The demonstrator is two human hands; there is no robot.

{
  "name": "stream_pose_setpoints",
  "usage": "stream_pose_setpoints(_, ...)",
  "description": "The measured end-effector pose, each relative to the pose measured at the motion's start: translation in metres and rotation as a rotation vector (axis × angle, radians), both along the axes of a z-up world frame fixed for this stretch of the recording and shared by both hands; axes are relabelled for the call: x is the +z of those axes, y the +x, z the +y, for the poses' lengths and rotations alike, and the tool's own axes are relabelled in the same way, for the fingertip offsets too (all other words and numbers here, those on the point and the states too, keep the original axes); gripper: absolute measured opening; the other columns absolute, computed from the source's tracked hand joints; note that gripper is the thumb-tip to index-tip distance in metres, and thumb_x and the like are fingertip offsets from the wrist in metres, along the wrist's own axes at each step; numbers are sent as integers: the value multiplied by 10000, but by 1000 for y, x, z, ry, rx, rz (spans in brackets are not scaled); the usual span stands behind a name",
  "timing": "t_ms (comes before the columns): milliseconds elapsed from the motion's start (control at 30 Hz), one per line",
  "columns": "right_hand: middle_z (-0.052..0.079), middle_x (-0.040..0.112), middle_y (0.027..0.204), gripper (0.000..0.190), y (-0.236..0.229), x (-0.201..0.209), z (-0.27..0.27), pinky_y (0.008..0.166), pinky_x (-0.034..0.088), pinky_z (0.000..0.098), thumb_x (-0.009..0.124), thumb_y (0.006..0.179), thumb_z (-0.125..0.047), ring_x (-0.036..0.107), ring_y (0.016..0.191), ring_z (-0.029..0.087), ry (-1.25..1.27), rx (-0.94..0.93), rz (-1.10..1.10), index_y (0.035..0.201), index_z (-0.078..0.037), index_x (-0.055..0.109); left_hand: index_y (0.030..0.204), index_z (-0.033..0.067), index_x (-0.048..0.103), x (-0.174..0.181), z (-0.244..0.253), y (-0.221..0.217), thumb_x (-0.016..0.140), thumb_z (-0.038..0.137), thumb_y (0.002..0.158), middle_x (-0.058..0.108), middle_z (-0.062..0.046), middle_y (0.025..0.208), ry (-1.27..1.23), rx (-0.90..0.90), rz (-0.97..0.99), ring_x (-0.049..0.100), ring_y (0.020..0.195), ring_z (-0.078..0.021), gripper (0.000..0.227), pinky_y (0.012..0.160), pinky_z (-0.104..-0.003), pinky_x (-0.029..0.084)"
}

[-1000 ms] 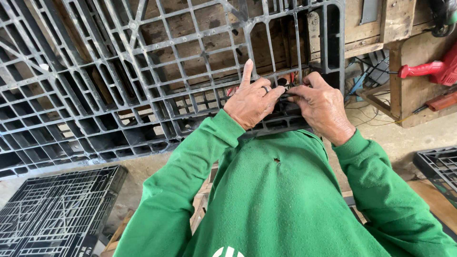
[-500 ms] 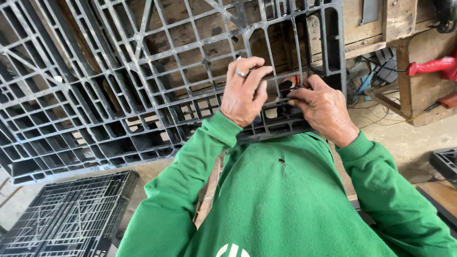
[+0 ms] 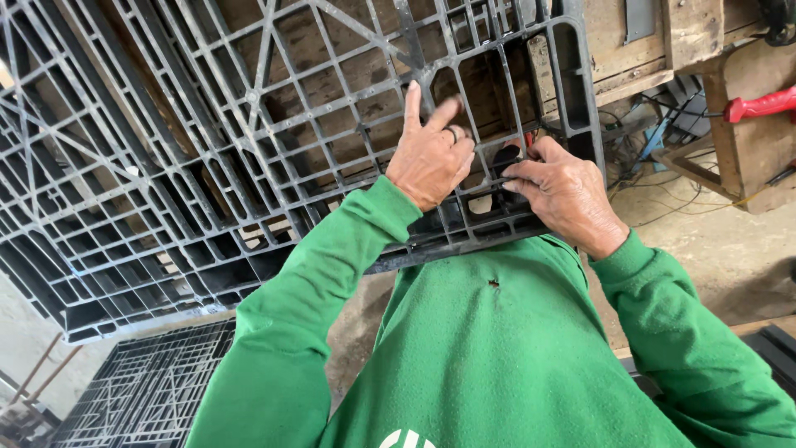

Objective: The person uses an angle grinder to smooth the edges of a large black plastic crate. They then use a soldering iron to melt and smooth the interior grid structure of the crate, working on specific sections to remove rough edges.

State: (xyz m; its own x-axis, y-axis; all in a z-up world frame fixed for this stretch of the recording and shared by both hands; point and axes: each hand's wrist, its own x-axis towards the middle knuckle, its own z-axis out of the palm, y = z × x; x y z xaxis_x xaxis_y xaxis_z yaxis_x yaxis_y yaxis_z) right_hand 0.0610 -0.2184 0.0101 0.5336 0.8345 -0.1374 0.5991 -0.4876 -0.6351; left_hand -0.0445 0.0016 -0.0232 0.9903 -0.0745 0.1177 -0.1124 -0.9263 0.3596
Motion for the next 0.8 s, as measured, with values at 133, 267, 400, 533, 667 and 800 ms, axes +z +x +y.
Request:
stream_pose_setpoints(133, 101, 657, 1044, 186, 1, 2, 2, 724, 542, 431, 793, 870, -197, 680, 848, 336, -38, -3, 23, 1033, -107, 785, 957, 85, 731, -12, 10, 2, 723, 264, 931, 677, -38, 884, -181, -49, 71, 562, 1176, -242, 181, 1198, -765, 110)
stream_pose_setpoints(267, 98, 663, 1057, 178, -1, 8, 6, 734, 543, 431, 775, 878, -179, 679, 862, 338, -58, -14, 18, 1043, -113, 790, 979, 85, 731, -16, 14, -3, 733, 248, 944, 645, -45, 871, -247, -74, 26, 568, 1154, -243, 166, 1204, -759, 121)
stream_pose_setpoints(400, 118, 656, 1065, 206, -2, 20, 8, 741, 538, 423, 768, 871, -161, 673, 885, 340, 8, -41, 30, 1062, -84, 777, 965, 93, 727, -16, 16, 1, 729, 250, 935, 649, -37, 874, -233, -84, 43, 570, 1137, -246, 159, 1183, -771, 121)
stream_pose_setpoints(533, 112, 662, 1041, 161, -15, 36, 7, 806, 551, 398, 702, 955, -104, 686, 930, 304, 170, -225, 150, 1100, -45, 737, 961, 93, 725, -18, 17, 0, 726, 241, 951, 648, -36, 872, -251, -88, 26, 574, 1140, -241, 148, 1186, -779, 121)
stream_pose_setpoints(667, 167, 634, 852, 187, -30, 38, 21, 707, 527, 442, 685, 983, -154, 655, 766, 337, -21, -299, 221, 1101, -29, 760, 938, 77, 707, -19, 19, -2, 724, 247, 964, 653, -39, 888, -235, -93, 7, 572, 1155, -254, 172, 1182, -774, 138)
stream_pose_setpoints(800, 185, 698, 841, 246, -23, 23, 46, 687, 522, 516, 675, 979, -255, 669, 792, 418, -219, -96, 16, 925, -35, 773, 925, 89, 713, -17, 19, 0, 720, 251, 952, 652, -56, 870, -221, -86, -6, 571, 1120, -258, 164, 1165, -775, 148)
